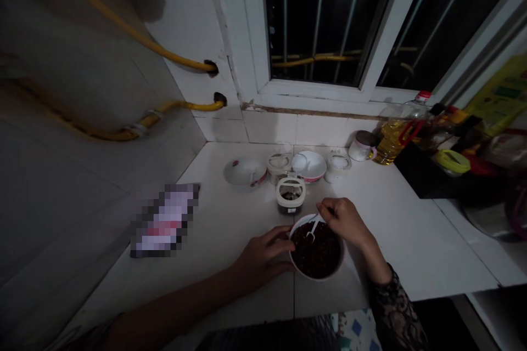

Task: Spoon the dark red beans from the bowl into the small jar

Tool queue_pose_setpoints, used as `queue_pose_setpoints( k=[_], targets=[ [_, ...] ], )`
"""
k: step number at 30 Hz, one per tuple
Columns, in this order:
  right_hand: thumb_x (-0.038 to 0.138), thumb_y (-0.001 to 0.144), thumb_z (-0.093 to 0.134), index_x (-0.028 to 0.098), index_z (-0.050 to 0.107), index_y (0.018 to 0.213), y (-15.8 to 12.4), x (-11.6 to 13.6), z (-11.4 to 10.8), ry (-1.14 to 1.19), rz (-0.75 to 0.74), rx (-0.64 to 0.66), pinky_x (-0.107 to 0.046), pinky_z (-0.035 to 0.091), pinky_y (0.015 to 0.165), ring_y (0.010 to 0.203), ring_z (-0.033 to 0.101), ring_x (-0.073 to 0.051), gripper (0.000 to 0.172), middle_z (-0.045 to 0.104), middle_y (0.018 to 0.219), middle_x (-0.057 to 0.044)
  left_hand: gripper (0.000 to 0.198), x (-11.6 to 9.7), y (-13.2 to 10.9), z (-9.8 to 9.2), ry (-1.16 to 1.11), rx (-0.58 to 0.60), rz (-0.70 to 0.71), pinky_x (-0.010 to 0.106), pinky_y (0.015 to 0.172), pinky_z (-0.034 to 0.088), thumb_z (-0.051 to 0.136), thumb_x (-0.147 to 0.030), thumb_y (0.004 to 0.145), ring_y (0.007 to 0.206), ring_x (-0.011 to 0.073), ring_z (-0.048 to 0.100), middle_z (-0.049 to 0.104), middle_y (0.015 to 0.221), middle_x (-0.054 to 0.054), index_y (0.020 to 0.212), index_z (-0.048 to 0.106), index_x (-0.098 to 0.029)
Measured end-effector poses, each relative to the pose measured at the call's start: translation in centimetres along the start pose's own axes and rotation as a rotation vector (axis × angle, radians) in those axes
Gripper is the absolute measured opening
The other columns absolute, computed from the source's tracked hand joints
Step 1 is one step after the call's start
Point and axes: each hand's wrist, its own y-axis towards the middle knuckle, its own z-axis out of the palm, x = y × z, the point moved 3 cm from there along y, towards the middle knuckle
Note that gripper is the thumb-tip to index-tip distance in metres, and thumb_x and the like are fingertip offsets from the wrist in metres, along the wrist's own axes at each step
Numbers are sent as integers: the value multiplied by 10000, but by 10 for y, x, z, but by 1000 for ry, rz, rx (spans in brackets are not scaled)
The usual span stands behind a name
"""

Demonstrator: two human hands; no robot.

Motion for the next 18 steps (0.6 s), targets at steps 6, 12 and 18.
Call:
queue_pose_setpoints(
  k=[6, 12, 18],
  targets=[
    [476, 890, 381, 198, 333, 559, 2, -9, -4, 33, 41, -30, -220, 248, 467, 517, 282, -94, 435, 280, 530, 39, 291, 0, 0, -1, -10, -3, 14, 272, 802, 561, 580, -460, 869, 906, 166, 669, 586, 1180, 106, 984, 614, -195],
    [553, 840, 428, 207, 312, 551, 2, -9, -10, 211, 104, -78, -231, 239, 463, 513, 259, -91, 466, 255, 548, 42, 310, 1, 0, 0, -2, -11, 15, 281, 823, 555, 573, -480, 865, 932, 176, 661, 590, 1176, 105, 982, 620, -197],
    [598, 764, 513, 205, 337, 515, 5, -10, -10, 352, 169, -88, -231, 212, 449, 488, 233, -79, 497, 255, 518, 54, 314, 1, 0, 1, 11, -27, 32, 279, 806, 556, 574, -482, 861, 921, 175, 658, 596, 1156, 103, 978, 624, -195]
  ],
)
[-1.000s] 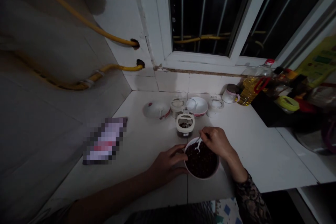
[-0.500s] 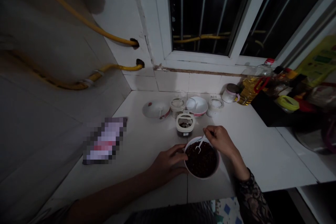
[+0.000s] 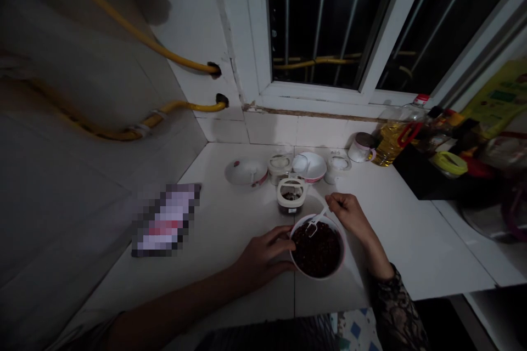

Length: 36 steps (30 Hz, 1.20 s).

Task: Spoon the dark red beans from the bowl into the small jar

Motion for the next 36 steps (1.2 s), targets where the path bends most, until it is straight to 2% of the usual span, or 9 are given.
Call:
queue_pose_setpoints(
  k=[11, 16, 20, 24, 26, 28, 30, 33, 36],
  targets=[
    [620, 660, 599, 201, 423, 482, 10, -18, 3, 248, 158, -35, -227, 122, 374, 362, 191, -51, 488, 271, 397, 85, 305, 1, 0, 1, -13, -11, -1, 268, 788, 556, 577, -475, 865, 880, 160, 660, 595, 1154, 100, 964, 629, -191],
    [606, 640, 630, 194, 452, 496, 19, -9, 1, 345, 153, -162, -221, 177, 375, 356, 232, -54, 472, 305, 401, 80, 330, -1, 0, 0, -15, -33, 23, 264, 775, 555, 546, -495, 874, 886, 167, 660, 596, 1138, 106, 949, 620, -182],
    [610, 726, 573, 188, 481, 534, 23, 8, -2, 246, 2, -370, -227, 227, 391, 382, 291, -75, 473, 348, 417, 61, 326, 0, -1, 0, -13, -33, 19, 265, 794, 550, 550, -496, 871, 888, 163, 659, 592, 1144, 101, 972, 614, -192],
    [483, 885, 465, 175, 545, 618, 15, 27, 4, -28, -297, -552, -233, 324, 467, 473, 423, -109, 415, 475, 502, 17, 319, 0, -1, 0, -19, -16, 11, 264, 802, 546, 567, -486, 864, 879, 157, 657, 589, 1153, 100, 978, 619, -193],
    [395, 921, 451, 171, 584, 675, 10, 34, 11, -207, -484, -540, -237, 376, 529, 542, 502, -127, 358, 567, 589, -17, 322, 0, 0, -1, -14, -13, 10, 262, 789, 546, 565, -488, 865, 872, 158, 656, 591, 1151, 103, 972, 622, -189],
    [332, 929, 459, 169, 613, 711, 6, 38, 18, -397, -653, -472, -244, 394, 562, 570, 535, -137, 314, 613, 632, -42, 319, 0, 0, 0, -10, -5, 5, 257, 777, 544, 571, -485, 864, 867, 156, 654, 593, 1149, 102, 973, 623, -190],
    [301, 928, 471, 168, 626, 721, 3, 40, 21, -531, -752, -421, -252, 395, 571, 556, 533, -140, 291, 620, 622, -51, 311, 0, -1, 1, -4, 4, 0, 253, 778, 542, 582, -479, 860, 869, 154, 652, 593, 1151, 99, 977, 623, -193],
    [300, 929, 470, 171, 623, 725, 2, 39, 16, -504, -738, -418, -253, 396, 563, 545, 523, -137, 286, 610, 614, -44, 304, 2, -1, 2, 5, 5, -4, 257, 798, 540, 590, -476, 855, 888, 156, 652, 591, 1154, 95, 974, 622, -198],
    [359, 920, 471, 180, 581, 667, 1, 32, 1, -281, -571, -437, -241, 388, 531, 524, 498, -126, 329, 566, 578, -16, 309, 3, -2, 3, 4, -7, -3, 263, 806, 543, 581, -486, 856, 906, 161, 652, 588, 1157, 95, 966, 619, -199]
  ],
)
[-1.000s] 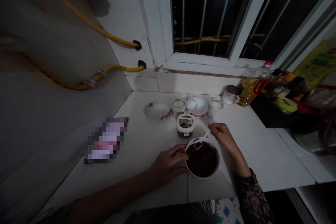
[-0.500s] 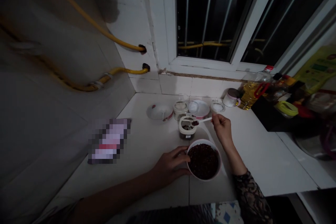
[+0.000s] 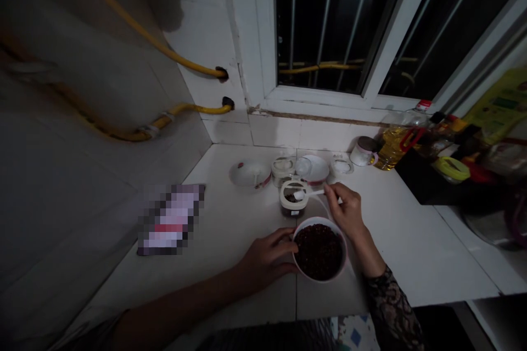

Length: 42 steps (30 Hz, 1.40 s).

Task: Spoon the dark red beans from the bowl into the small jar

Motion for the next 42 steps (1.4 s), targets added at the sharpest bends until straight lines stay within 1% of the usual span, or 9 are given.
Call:
queue_pose_setpoints(
  k=[2, 4, 9, 14, 16, 21, 27, 31, 42],
  targets=[
    [408, 907, 476, 184, 534, 603, -2, -10, -8, 116, 166, 18, -232, 346, 480, 466, 430, -108, 382, 486, 501, 17, 313, 0, 0, 0, -5, -10, 7, 266, 808, 545, 571, -488, 863, 911, 163, 653, 586, 1163, 98, 966, 617, -196],
    [444, 889, 484, 185, 484, 547, -5, -18, -14, 207, 267, 118, -228, 286, 441, 424, 340, -90, 429, 385, 448, 45, 317, 0, 0, 0, -12, -12, 10, 266, 806, 548, 567, -490, 865, 911, 164, 655, 587, 1164, 100, 968, 614, -193],
    [481, 839, 514, 176, 419, 507, -10, -19, -12, 230, 305, 426, -226, 261, 471, 485, 299, -84, 461, 317, 500, 44, 314, -1, 2, -2, -9, -4, -3, 269, 807, 553, 572, -493, 860, 917, 167, 658, 596, 1153, 95, 953, 619, -197],
    [456, 847, 495, 177, 395, 531, -19, -10, 4, 260, 341, 618, -220, 230, 465, 503, 271, -83, 433, 282, 532, 44, 307, -2, 2, -2, -12, 21, -25, 271, 804, 553, 585, -490, 854, 919, 166, 660, 592, 1161, 92, 949, 622, -201],
    [450, 848, 497, 179, 381, 532, -22, -10, 8, 289, 351, 664, -218, 214, 457, 500, 252, -80, 431, 264, 534, 47, 313, -2, 2, -2, -13, 23, -27, 269, 787, 555, 575, -497, 857, 912, 168, 660, 594, 1157, 93, 950, 617, -201],
    [485, 823, 527, 175, 395, 518, -23, -18, 8, 300, 381, 645, -214, 199, 450, 501, 232, -77, 454, 250, 526, 52, 320, -3, 2, -3, -19, 23, -16, 275, 791, 551, 537, -497, 881, 917, 170, 657, 587, 1170, 100, 969, 610, -199],
    [476, 838, 517, 155, 476, 551, -26, -18, 9, 286, 392, 713, -209, 250, 475, 511, 286, -81, 433, 312, 532, 46, 310, -1, 1, -1, -22, 31, -21, 267, 790, 549, 556, -492, 872, 930, 167, 655, 581, 1181, 92, 973, 606, -204],
    [479, 847, 507, 152, 491, 551, -27, -14, 10, 290, 368, 753, -207, 235, 465, 498, 287, -78, 441, 321, 524, 48, 307, -1, 1, -2, -24, 38, -22, 267, 794, 549, 554, -487, 875, 915, 161, 659, 577, 1185, 90, 979, 606, -203],
    [456, 833, 535, 144, 552, 563, -28, -21, 10, 307, 430, 691, -208, 255, 460, 487, 303, -81, 413, 365, 499, 47, 329, -3, 2, -3, -18, 28, -15, 275, 777, 556, 539, -500, 878, 901, 167, 656, 586, 1163, 97, 973, 613, -194]
  ],
)
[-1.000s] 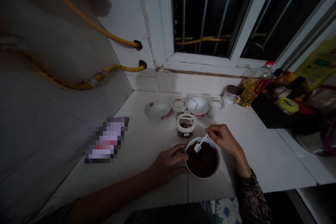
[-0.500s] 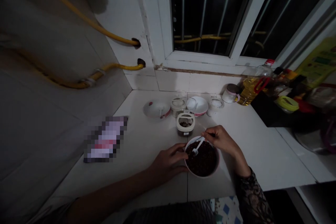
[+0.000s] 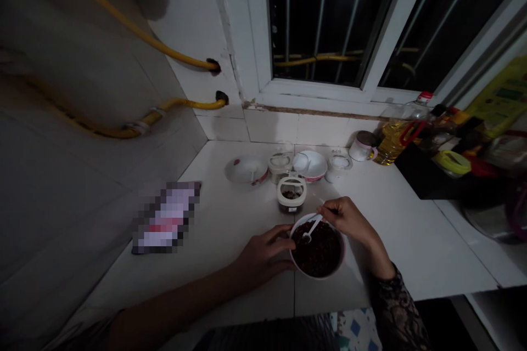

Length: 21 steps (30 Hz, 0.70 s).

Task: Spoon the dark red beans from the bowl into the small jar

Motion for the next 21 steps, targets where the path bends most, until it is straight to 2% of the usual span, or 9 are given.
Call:
queue_pose_setpoints(
  k=[10, 15, 21],
  targets=[
    [460, 819, 552, 148, 548, 562, 1, -2, 1, -3, 14, 15, -208, 264, 463, 483, 301, -80, 404, 363, 498, 51, 309, 1, 0, 1, -2, 12, -16, 265, 807, 544, 576, -486, 861, 929, 169, 652, 585, 1181, 94, 962, 622, -197],
    [484, 800, 568, 156, 479, 537, 2, -3, 0, 2, 13, -9, -212, 235, 459, 496, 282, -79, 430, 320, 511, 48, 312, 2, -1, 1, 3, 43, -42, 259, 820, 534, 599, -488, 846, 935, 161, 647, 580, 1198, 87, 972, 625, -204],
    [543, 775, 570, 167, 440, 505, 2, 2, -2, 38, 29, -47, -218, 221, 449, 490, 260, -78, 481, 296, 495, 50, 318, 1, -1, 0, -3, 27, -26, 259, 806, 537, 584, -491, 855, 929, 164, 646, 583, 1189, 86, 976, 619, -199]
  ],
)
